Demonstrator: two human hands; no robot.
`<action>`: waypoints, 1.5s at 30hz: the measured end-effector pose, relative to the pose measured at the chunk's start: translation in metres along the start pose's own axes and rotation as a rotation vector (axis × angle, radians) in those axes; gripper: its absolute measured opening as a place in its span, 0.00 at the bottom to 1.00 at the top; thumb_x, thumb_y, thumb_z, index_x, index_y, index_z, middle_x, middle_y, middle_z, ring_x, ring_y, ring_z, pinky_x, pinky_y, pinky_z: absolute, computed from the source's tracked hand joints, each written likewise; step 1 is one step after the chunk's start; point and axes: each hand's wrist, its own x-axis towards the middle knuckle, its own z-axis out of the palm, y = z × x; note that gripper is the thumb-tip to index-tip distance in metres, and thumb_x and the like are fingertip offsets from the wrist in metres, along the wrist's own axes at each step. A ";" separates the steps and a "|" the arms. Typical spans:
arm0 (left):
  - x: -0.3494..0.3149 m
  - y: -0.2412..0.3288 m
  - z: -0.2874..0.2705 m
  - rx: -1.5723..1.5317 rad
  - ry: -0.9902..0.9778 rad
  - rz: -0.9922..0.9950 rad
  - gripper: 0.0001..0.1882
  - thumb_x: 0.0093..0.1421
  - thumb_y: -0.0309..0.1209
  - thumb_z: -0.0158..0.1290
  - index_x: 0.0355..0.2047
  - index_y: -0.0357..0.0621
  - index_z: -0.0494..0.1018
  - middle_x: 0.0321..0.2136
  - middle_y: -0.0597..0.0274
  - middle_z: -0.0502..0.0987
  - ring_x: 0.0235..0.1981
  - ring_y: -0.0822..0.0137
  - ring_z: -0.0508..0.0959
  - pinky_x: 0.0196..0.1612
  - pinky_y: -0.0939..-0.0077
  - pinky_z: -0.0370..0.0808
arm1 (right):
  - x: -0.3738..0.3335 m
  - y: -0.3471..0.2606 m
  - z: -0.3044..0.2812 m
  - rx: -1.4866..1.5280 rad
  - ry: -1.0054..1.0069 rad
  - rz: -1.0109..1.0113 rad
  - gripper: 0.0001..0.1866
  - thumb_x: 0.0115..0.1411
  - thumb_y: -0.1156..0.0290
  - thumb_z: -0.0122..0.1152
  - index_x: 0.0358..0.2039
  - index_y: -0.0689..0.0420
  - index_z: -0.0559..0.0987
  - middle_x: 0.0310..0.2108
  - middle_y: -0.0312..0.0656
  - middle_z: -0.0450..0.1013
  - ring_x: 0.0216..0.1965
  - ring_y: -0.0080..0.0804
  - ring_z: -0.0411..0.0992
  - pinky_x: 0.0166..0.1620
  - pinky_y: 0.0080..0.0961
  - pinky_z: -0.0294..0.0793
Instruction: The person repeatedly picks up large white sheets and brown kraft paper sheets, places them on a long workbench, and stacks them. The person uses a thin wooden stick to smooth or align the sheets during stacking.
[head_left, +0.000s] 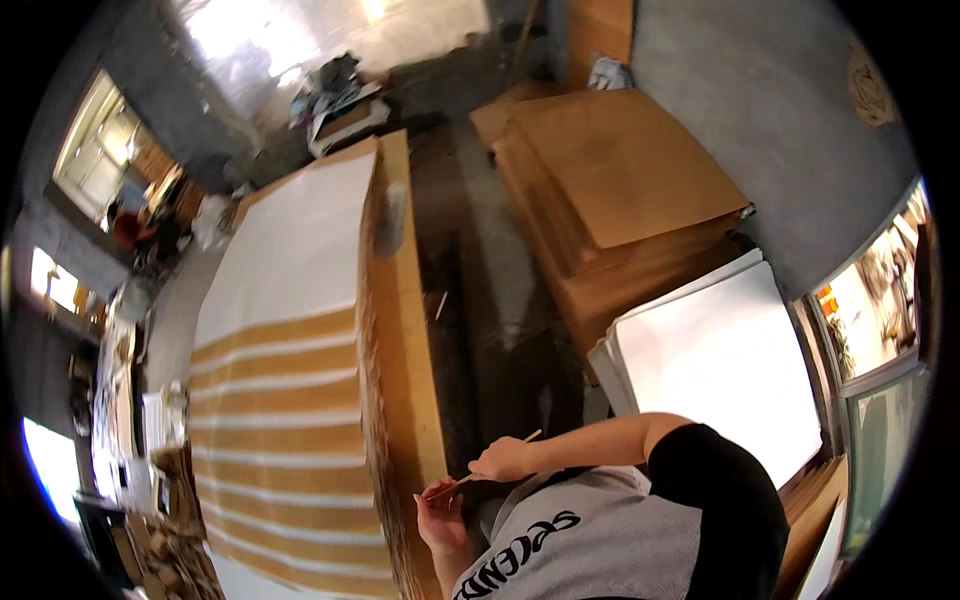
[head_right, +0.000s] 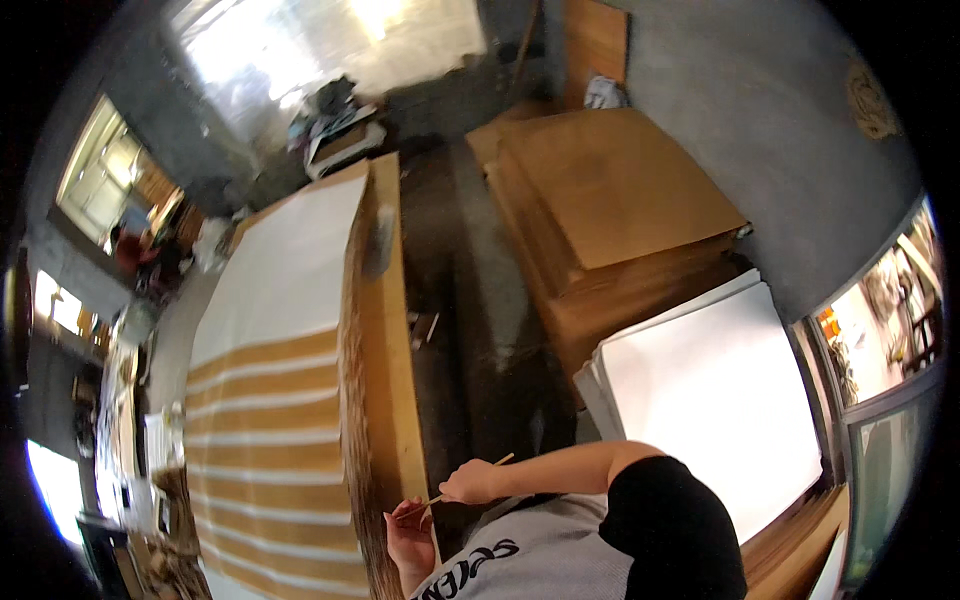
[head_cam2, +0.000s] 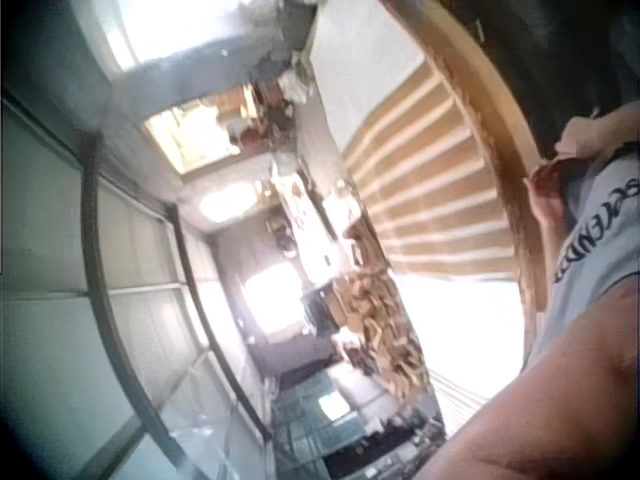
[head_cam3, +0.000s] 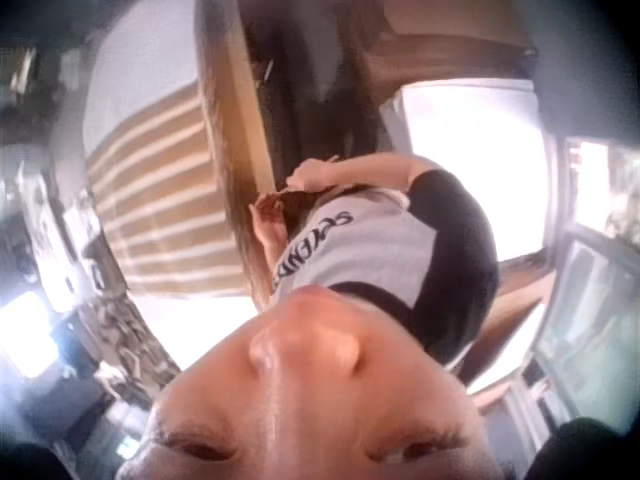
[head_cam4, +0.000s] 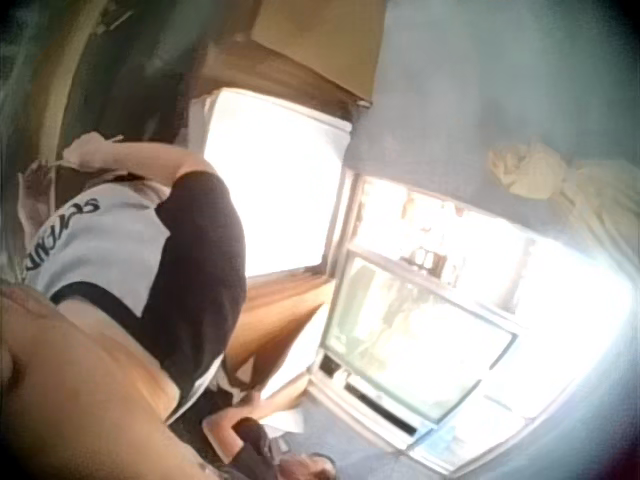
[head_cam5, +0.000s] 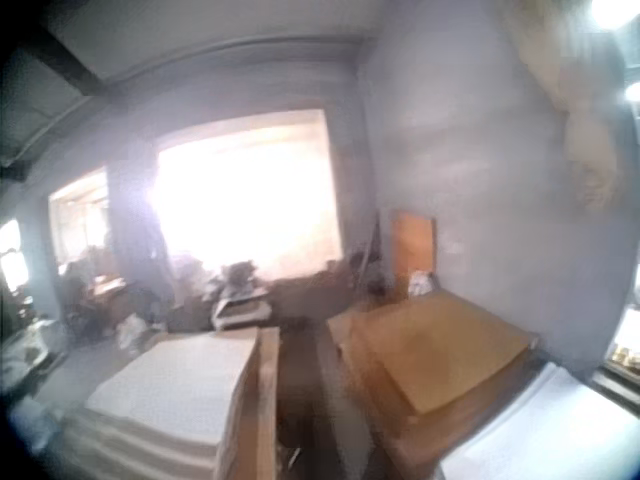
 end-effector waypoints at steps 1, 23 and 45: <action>0.020 0.002 0.020 0.030 -0.034 -0.013 0.22 0.60 0.47 0.35 0.35 0.42 0.69 0.37 0.55 0.72 0.41 0.61 0.71 0.39 0.72 0.67 | -0.006 0.013 -0.013 0.014 0.046 0.034 0.16 0.57 0.55 0.39 0.29 0.55 0.68 0.22 0.47 0.71 0.27 0.48 0.71 0.28 0.42 0.68; 0.479 0.035 0.357 0.045 -0.451 -0.451 0.17 0.60 0.40 0.37 0.24 0.42 0.69 0.27 0.57 0.73 0.36 0.59 0.72 0.41 0.71 0.68 | 0.001 0.284 -0.318 0.314 0.892 0.497 0.13 0.56 0.60 0.47 0.32 0.55 0.74 0.30 0.43 0.72 0.34 0.40 0.69 0.36 0.31 0.69; 0.816 0.016 0.555 0.848 -0.344 -0.591 0.10 0.57 0.33 0.43 0.35 0.39 0.67 0.29 0.55 0.74 0.28 0.63 0.75 0.31 0.73 0.73 | -0.064 0.688 -0.570 0.040 0.990 1.471 0.11 0.55 0.69 0.45 0.36 0.47 0.76 0.21 0.43 0.72 0.22 0.37 0.71 0.25 0.33 0.69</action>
